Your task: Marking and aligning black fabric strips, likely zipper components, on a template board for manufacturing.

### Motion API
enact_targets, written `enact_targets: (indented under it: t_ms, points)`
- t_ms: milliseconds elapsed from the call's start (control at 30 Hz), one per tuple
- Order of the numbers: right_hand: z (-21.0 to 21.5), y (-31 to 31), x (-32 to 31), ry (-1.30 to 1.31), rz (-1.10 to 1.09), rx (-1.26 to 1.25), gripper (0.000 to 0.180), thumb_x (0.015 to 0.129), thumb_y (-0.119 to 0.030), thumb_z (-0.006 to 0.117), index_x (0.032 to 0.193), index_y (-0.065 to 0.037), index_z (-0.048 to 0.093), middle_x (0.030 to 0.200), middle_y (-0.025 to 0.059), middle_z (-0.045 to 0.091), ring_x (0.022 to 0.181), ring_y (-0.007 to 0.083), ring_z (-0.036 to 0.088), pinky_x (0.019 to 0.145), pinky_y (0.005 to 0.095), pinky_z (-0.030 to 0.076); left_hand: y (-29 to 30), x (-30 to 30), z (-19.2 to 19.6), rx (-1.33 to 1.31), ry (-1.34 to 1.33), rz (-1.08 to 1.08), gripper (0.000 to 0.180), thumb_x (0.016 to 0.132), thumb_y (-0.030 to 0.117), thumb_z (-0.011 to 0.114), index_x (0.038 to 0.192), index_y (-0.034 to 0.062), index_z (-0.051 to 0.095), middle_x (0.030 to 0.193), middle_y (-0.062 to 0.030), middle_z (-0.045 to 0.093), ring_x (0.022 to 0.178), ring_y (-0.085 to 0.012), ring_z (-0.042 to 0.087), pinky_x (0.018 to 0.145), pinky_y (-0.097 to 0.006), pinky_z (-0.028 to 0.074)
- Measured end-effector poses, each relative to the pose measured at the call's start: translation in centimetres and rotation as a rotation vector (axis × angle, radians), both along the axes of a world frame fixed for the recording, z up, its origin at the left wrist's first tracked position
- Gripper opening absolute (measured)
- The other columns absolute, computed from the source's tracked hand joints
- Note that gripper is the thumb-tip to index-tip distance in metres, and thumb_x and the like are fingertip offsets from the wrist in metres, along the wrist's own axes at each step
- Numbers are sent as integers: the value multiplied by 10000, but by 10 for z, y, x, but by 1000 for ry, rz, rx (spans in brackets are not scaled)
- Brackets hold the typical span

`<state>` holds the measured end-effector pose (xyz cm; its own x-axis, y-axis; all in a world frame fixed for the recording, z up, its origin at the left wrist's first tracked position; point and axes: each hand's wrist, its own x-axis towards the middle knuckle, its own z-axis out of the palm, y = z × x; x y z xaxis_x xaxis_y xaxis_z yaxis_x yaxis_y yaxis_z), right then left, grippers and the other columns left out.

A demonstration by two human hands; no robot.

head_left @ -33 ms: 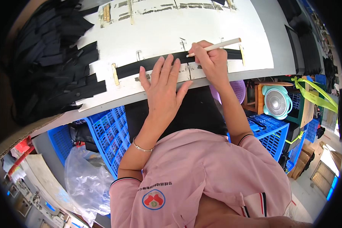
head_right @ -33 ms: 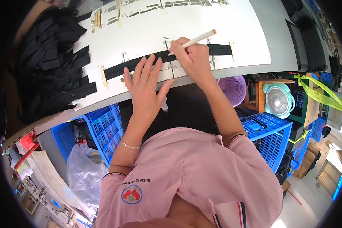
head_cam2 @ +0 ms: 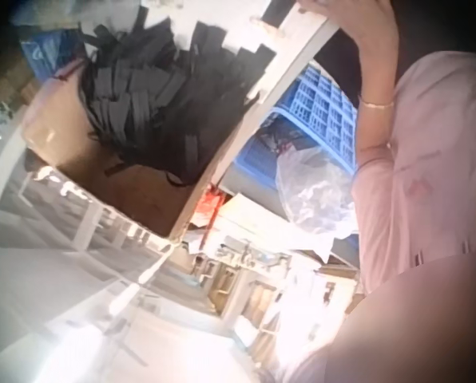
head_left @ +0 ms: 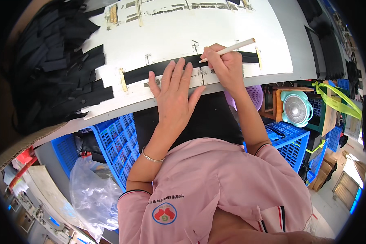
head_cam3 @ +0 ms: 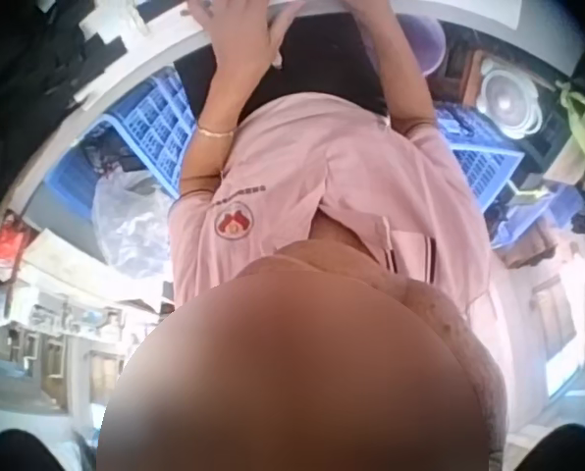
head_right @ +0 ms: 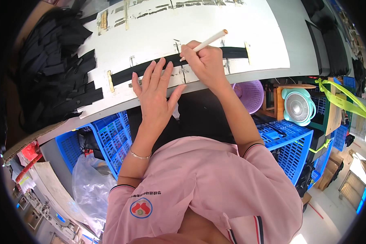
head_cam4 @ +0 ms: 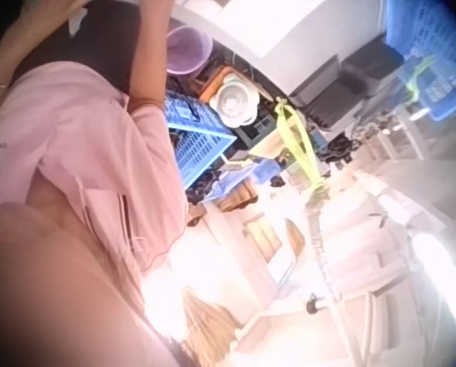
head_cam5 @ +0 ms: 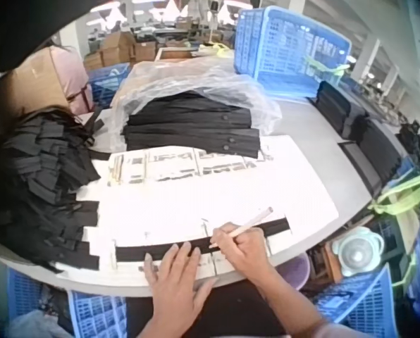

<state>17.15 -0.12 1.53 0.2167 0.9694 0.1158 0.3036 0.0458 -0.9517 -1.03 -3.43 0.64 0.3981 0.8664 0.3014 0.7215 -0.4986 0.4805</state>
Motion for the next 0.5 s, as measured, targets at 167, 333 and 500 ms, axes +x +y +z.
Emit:
enact_targets:
  t_ms: [167,333,500]
  points:
    - [-6,1,1,-108,41,82,280,972,-225,644,811,-17,741,552,25,591,491,73,513,485,266,395,1,2,-1,54,-6,10,562,902,384,744,1338,46,638,1417,-104,584,1359,-294,492,1191,-617,138]
    - [0,-2,2,-164,71,24,253,976,-161,638,811,8,730,635,8,626,596,53,558,547,237,418,1,3,-3,65,2,8,561,894,367,757,1339,47,639,1415,-101,588,1358,-294,495,1190,-616,141]
    - [6,-11,17,93,16,53,245,967,-151,630,808,2,736,669,21,680,566,57,543,537,248,427,2,3,-3,73,8,1,558,892,355,761,1341,48,637,1429,-102,581,1363,-294,493,1193,-613,139]
